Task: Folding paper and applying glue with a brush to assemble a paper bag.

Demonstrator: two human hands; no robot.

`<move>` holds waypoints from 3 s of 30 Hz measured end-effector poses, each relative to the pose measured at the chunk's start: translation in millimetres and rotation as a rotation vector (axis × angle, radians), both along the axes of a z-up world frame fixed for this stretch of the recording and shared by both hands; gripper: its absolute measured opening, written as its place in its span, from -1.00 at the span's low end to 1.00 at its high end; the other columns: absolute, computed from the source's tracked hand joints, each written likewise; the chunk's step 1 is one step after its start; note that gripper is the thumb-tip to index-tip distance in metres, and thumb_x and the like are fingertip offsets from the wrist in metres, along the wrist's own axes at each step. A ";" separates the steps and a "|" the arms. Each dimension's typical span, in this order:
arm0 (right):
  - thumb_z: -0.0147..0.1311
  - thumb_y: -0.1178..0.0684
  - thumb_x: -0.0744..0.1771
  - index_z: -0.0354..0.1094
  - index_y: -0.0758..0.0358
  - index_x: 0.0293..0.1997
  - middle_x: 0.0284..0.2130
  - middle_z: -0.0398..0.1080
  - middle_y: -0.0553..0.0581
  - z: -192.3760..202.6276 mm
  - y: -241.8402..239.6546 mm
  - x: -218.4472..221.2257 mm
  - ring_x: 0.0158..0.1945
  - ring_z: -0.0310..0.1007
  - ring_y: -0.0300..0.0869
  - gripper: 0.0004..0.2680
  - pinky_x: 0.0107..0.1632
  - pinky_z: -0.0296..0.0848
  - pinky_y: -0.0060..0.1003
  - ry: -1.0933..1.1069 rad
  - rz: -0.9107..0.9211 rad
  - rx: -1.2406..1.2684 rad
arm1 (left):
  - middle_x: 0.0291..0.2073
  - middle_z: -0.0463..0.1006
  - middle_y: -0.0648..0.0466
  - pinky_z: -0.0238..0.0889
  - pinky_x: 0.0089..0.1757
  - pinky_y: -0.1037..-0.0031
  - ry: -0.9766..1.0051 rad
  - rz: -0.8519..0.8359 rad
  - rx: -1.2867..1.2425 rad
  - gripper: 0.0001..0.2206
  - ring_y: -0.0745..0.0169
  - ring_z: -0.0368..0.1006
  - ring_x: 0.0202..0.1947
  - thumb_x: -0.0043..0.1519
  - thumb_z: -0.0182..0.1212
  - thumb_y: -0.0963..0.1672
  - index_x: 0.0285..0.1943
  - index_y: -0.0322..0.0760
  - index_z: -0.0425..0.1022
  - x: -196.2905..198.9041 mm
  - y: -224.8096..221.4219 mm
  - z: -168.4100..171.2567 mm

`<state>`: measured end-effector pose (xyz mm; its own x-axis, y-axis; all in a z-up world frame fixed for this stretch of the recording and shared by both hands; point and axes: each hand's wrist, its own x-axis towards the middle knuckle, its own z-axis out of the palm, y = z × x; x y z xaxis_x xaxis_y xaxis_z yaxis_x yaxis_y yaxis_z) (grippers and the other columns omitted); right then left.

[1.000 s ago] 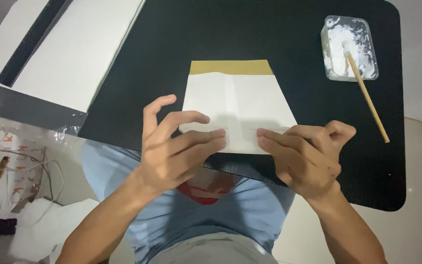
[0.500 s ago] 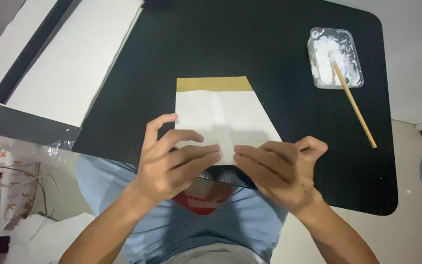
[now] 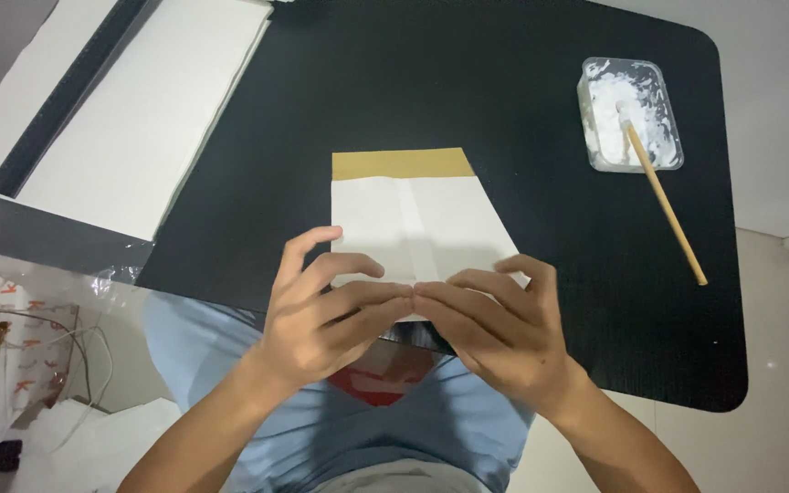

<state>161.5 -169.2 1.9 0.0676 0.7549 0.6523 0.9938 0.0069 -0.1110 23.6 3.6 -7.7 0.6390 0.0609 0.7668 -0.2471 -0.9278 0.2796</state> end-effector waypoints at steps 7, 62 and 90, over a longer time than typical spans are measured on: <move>0.35 0.17 0.24 0.52 -0.01 -0.10 -0.12 0.58 -0.20 -2.8 -2.1 0.6 -0.06 0.51 -0.31 -0.79 0.23 0.05 0.02 0.096 0.030 -0.055 | -0.27 0.65 0.16 0.26 0.16 0.01 0.026 -0.045 -0.041 -0.87 0.17 0.49 -0.14 0.06 0.45 -0.20 -0.23 -0.18 0.66 -2.7 1.9 -5.7; 0.21 -0.07 0.23 0.20 0.24 0.31 -0.03 0.59 0.27 -79.5 -24.9 -40.2 -0.10 0.76 0.03 -0.48 -0.07 0.71 -0.16 1.559 -0.416 -0.514 | -0.66 0.31 0.17 0.05 -0.51 0.56 0.391 0.369 -0.821 -0.66 0.43 0.15 -0.63 0.38 0.15 -0.04 -0.41 -0.37 0.48 12.0 106.0 -13.7; 0.29 0.15 0.23 0.55 0.37 -0.34 -0.55 0.62 0.19 -83.7 -30.4 -34.5 -0.61 0.50 -0.26 -0.91 -0.51 0.47 -0.47 1.286 -0.082 -0.078 | -0.60 0.27 0.09 -0.11 -0.43 0.47 -0.037 0.564 -0.450 -0.74 0.33 0.00 -0.56 0.54 0.31 -0.23 -0.26 -0.53 0.57 -52.4 146.9 -12.2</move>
<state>127.0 -199.6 -81.7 0.6581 0.7519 0.0391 0.1708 -0.0985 -0.9804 -28.8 150.5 -19.9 0.3914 0.6886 0.6104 0.2188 -0.7140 0.6651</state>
